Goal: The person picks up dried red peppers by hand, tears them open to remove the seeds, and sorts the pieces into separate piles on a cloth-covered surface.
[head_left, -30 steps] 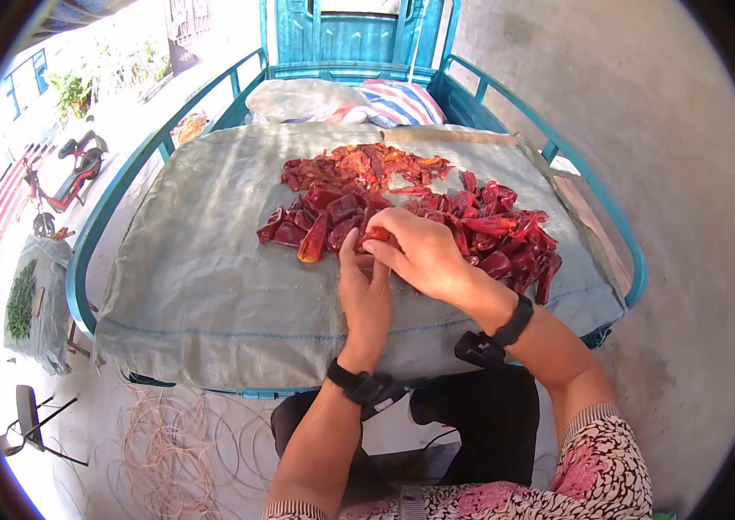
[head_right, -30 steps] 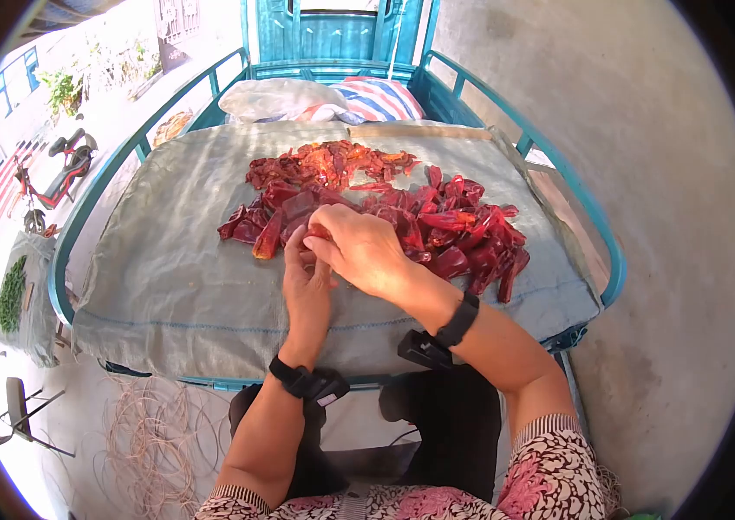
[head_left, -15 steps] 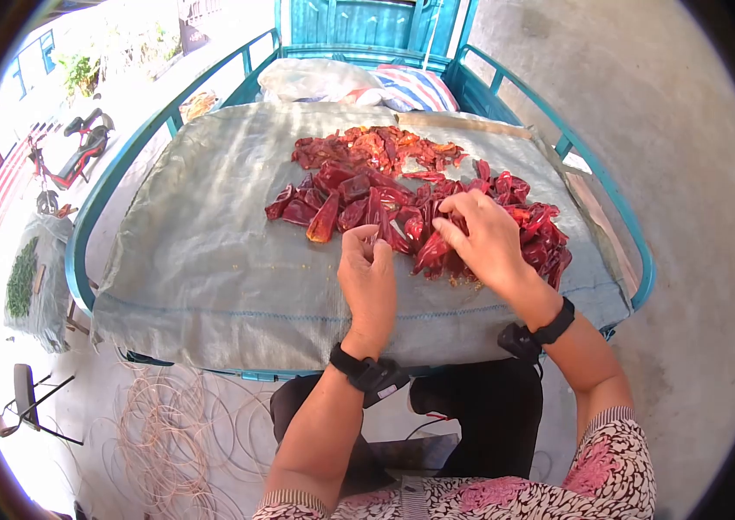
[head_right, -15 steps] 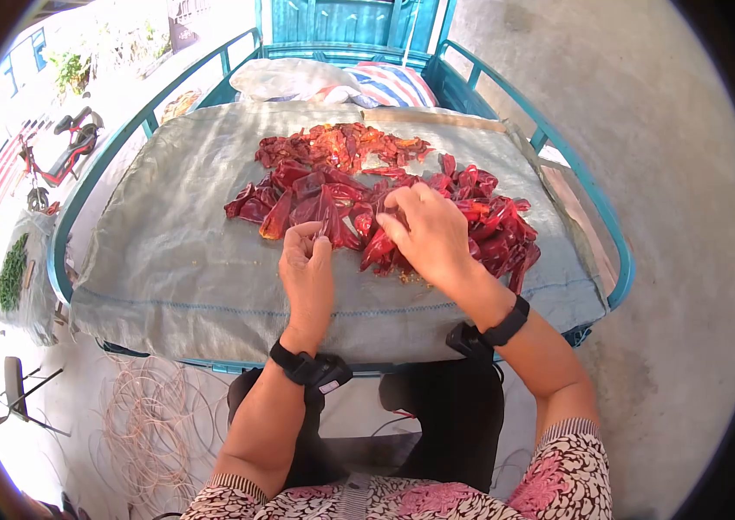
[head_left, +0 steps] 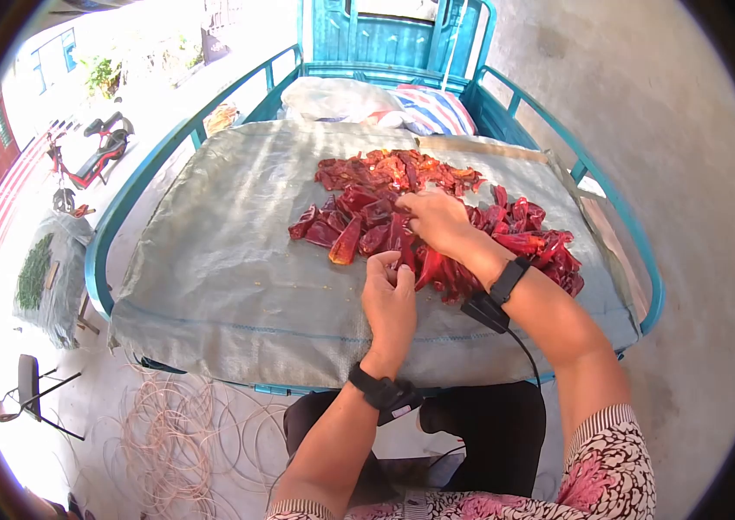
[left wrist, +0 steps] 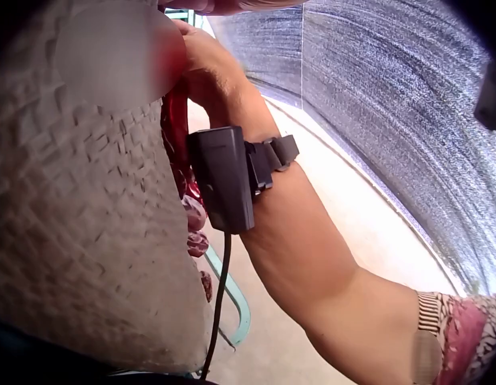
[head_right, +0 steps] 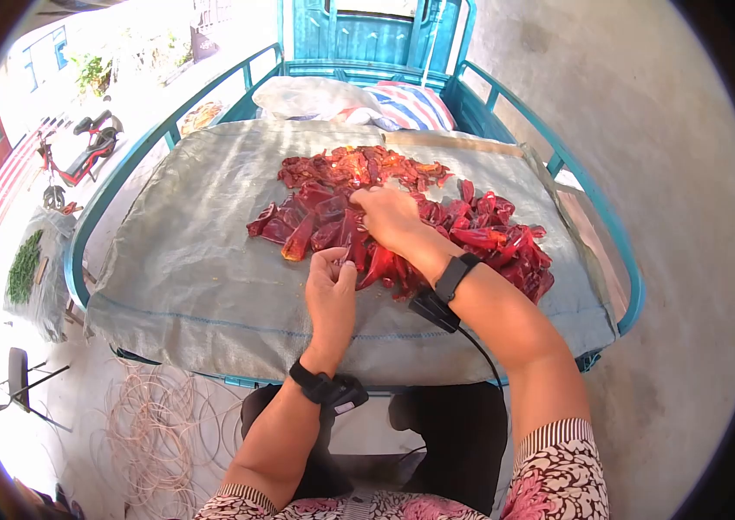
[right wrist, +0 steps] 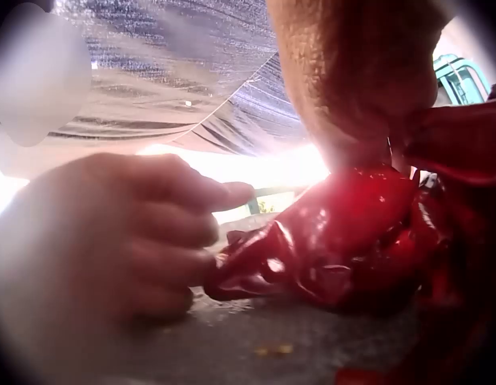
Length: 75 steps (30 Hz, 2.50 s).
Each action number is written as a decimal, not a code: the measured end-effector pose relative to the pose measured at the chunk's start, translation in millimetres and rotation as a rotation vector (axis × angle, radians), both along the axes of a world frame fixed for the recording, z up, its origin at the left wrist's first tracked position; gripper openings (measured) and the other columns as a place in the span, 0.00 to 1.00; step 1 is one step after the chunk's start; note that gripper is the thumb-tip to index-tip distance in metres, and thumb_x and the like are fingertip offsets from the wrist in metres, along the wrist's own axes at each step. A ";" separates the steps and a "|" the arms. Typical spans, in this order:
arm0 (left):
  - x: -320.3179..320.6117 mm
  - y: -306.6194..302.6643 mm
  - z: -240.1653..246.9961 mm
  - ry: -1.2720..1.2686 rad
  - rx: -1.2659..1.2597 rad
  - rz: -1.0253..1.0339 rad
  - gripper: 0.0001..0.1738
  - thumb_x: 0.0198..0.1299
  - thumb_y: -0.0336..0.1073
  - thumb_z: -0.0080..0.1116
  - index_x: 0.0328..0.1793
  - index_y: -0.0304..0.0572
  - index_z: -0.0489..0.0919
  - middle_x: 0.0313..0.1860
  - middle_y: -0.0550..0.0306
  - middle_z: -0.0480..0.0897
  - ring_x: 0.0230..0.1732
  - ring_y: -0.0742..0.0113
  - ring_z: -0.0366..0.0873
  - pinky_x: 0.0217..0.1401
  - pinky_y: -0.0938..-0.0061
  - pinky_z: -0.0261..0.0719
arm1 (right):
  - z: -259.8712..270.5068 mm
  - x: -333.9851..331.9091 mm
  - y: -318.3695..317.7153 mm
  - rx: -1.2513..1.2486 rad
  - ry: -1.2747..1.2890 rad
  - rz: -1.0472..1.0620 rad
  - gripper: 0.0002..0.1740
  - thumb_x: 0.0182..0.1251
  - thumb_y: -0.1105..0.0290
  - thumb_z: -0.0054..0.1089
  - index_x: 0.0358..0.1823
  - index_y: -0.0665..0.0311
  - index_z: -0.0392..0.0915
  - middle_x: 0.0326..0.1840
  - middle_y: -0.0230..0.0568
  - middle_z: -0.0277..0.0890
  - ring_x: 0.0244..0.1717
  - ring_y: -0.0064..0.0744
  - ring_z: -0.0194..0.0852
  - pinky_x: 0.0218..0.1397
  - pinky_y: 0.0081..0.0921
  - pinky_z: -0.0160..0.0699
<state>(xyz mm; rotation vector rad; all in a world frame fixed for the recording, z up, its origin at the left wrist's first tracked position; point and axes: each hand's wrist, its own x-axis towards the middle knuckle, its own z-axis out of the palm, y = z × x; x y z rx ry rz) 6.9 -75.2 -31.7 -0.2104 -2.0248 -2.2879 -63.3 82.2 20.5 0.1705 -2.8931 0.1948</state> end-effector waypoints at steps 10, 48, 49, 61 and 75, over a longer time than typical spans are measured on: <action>1.7 -12.4 8.0 0.300 -0.669 0.187 0.23 0.60 0.37 0.68 0.60 0.41 0.75 0.50 0.48 0.74 0.45 0.46 0.81 0.42 0.54 0.80 | 51.2 50.3 33.0 -0.965 -0.127 -0.060 0.17 0.71 0.72 0.60 0.60 0.63 0.76 0.42 0.29 0.78 0.39 0.16 0.72 0.41 0.21 0.73; -15.1 -30.4 21.6 0.020 0.369 0.097 0.10 0.72 0.28 0.53 0.55 0.35 0.67 0.41 0.54 0.80 0.30 0.74 0.81 0.30 0.79 0.79 | 16.3 84.1 -15.9 -0.796 -0.038 0.106 0.15 0.72 0.62 0.65 0.52 0.63 0.78 0.42 0.39 0.77 0.42 0.30 0.77 0.49 0.29 0.77; -15.1 -29.8 22.3 0.003 0.406 0.056 0.11 0.72 0.27 0.53 0.56 0.35 0.66 0.42 0.53 0.80 0.32 0.73 0.83 0.31 0.79 0.81 | 15.9 84.7 -16.3 -0.726 0.048 0.105 0.15 0.72 0.63 0.64 0.53 0.63 0.79 0.43 0.39 0.77 0.43 0.29 0.77 0.50 0.28 0.77; -11.9 -22.8 16.4 0.147 0.179 -0.095 0.14 0.63 0.26 0.63 0.54 0.36 0.77 0.41 0.55 0.83 0.43 0.71 0.81 0.48 0.73 0.79 | 27.0 74.9 -13.4 -1.038 -0.013 0.141 0.08 0.73 0.71 0.59 0.49 0.64 0.82 0.38 0.31 0.83 0.43 0.18 0.80 0.47 0.21 0.77; -21.0 -39.7 10.2 -0.117 0.310 0.070 0.15 0.77 0.41 0.53 0.59 0.37 0.73 0.44 0.58 0.79 0.39 0.74 0.78 0.40 0.76 0.76 | 13.8 31.2 -23.8 0.021 -0.140 -0.017 0.17 0.59 0.59 0.72 0.49 0.53 0.83 0.39 0.34 0.87 0.50 0.43 0.82 0.55 0.40 0.72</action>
